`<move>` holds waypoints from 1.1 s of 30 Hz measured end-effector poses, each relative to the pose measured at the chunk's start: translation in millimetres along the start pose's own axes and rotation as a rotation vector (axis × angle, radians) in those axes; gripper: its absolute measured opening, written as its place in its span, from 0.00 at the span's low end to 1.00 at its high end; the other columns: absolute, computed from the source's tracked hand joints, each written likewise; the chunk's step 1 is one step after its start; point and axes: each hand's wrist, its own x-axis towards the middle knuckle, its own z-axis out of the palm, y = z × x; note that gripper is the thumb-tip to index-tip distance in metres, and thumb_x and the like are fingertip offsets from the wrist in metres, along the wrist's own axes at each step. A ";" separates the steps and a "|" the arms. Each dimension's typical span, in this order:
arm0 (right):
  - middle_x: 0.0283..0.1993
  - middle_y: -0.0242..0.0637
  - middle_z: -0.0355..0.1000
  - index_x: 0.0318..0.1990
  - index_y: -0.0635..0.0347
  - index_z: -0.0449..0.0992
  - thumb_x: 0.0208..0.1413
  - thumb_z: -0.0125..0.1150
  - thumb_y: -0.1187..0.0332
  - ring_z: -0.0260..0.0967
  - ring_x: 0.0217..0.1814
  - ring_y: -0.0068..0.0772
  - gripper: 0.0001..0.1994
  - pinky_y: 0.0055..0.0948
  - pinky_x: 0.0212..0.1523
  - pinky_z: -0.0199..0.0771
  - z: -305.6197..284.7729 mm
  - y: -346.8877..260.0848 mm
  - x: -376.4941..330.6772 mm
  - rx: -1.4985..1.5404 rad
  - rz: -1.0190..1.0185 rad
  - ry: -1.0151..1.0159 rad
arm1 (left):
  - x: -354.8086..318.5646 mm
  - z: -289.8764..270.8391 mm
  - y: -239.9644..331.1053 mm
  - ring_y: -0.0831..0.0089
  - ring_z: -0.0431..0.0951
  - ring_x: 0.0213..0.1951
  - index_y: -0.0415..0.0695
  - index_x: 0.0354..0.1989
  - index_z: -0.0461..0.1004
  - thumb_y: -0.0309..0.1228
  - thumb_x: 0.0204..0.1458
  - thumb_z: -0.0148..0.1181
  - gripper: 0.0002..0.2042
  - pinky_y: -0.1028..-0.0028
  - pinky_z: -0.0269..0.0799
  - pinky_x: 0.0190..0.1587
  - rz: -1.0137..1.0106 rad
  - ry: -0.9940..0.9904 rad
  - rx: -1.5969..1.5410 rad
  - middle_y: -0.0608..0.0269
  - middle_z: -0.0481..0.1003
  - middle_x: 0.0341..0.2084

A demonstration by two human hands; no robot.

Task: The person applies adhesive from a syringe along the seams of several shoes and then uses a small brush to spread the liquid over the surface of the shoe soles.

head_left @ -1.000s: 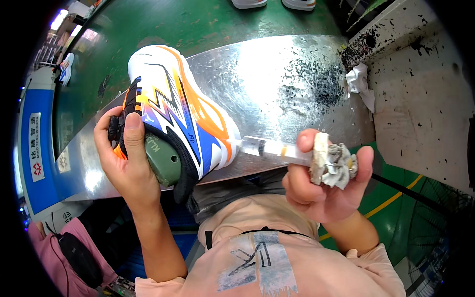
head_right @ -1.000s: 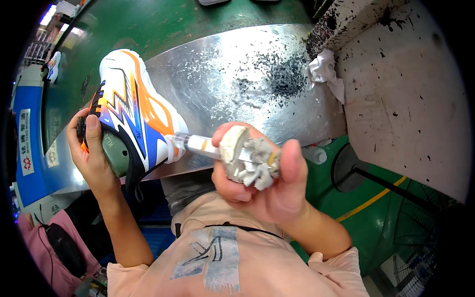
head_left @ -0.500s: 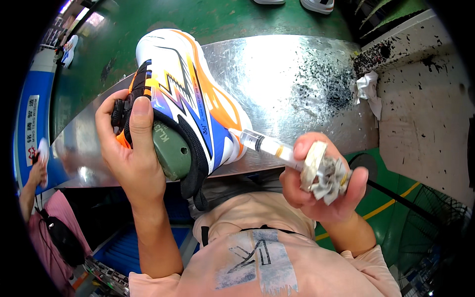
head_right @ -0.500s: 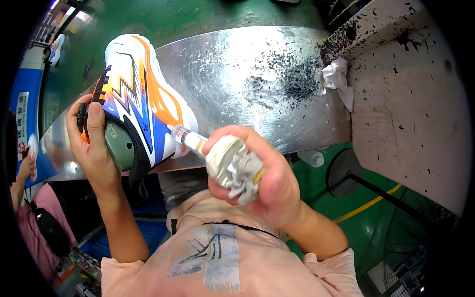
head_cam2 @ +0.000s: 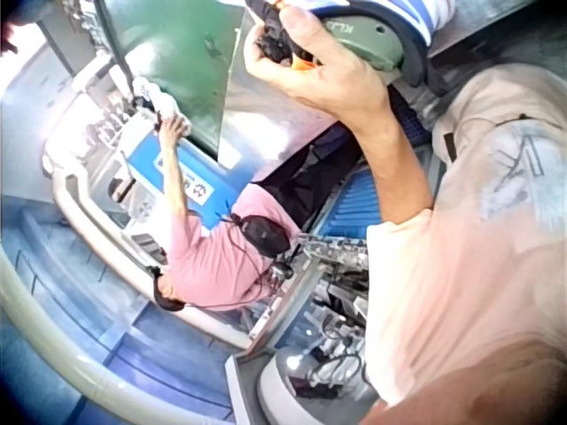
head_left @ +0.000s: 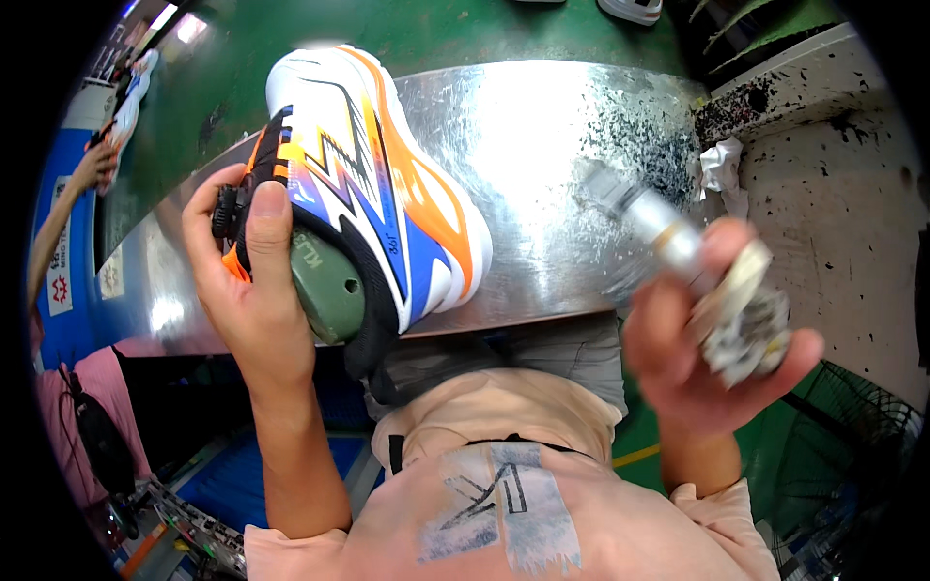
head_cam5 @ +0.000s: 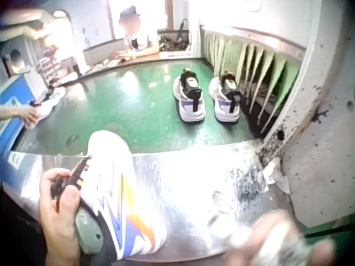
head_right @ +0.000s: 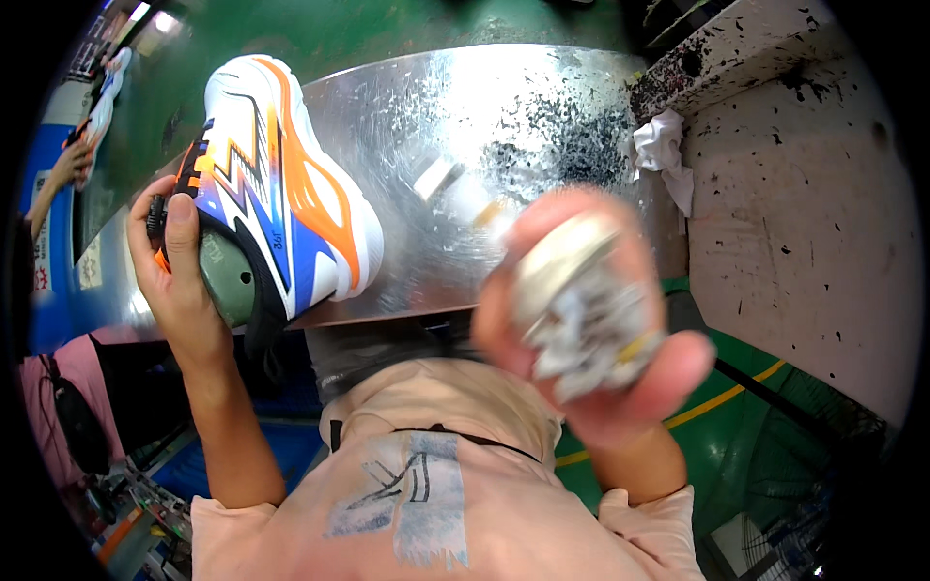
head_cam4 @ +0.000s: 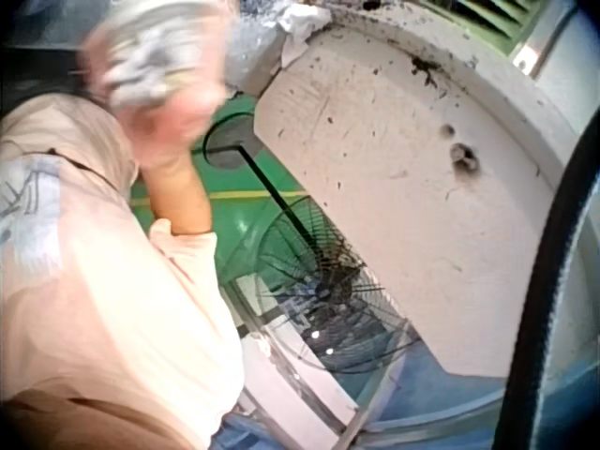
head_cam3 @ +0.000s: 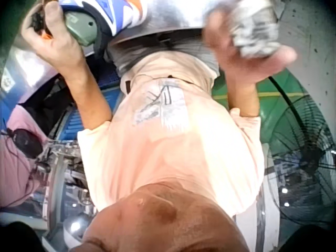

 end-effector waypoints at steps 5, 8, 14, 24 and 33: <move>0.37 0.31 0.64 0.56 0.61 0.62 0.50 0.59 0.40 0.59 0.32 0.16 0.36 0.17 0.30 0.59 -53.1 11.0 14.2 -0.707 -0.264 0.219 | -11.5 -17.4 -5.9 0.75 0.72 0.44 0.39 0.55 0.62 0.35 0.59 0.54 0.19 0.77 0.66 0.49 -0.290 0.015 -0.326 0.58 0.70 0.44; 0.43 0.29 0.65 0.55 0.62 0.63 0.50 0.65 0.49 0.61 0.38 0.17 0.32 0.16 0.37 0.63 -75.9 31.6 9.7 -0.725 -0.238 0.161 | -2.2 -28.2 -12.6 0.77 0.73 0.41 0.38 0.52 0.64 0.32 0.58 0.55 0.17 0.78 0.68 0.46 -0.315 -0.008 -0.439 0.60 0.72 0.41; 0.34 0.37 0.71 0.51 0.63 0.68 0.46 0.70 0.57 0.67 0.27 0.22 0.28 0.21 0.25 0.68 -77.5 38.4 7.0 -1.155 -0.394 0.088 | 63.3 -25.9 -12.7 0.80 0.72 0.37 0.37 0.47 0.68 0.32 0.57 0.56 0.14 0.82 0.67 0.41 -0.202 -0.134 -0.285 0.62 0.72 0.38; 0.28 0.39 0.68 0.46 0.61 0.69 0.44 0.71 0.56 0.67 0.23 0.35 0.26 0.30 0.24 0.68 -71.3 28.1 8.9 -1.240 -0.418 0.030 | 209.2 116.7 8.8 0.54 0.72 0.52 0.44 0.55 0.66 0.36 0.52 0.57 0.22 0.64 0.66 0.55 0.415 -0.068 0.217 0.43 0.71 0.49; 0.26 0.38 0.68 0.47 0.59 0.70 0.44 0.70 0.56 0.68 0.22 0.37 0.25 0.30 0.24 0.68 -74.7 30.5 7.6 -1.205 -0.445 0.074 | 152.3 97.9 -47.2 0.49 0.56 0.64 0.48 0.62 0.61 0.35 0.53 0.53 0.26 0.57 0.51 0.64 0.497 -0.364 0.488 0.45 0.60 0.61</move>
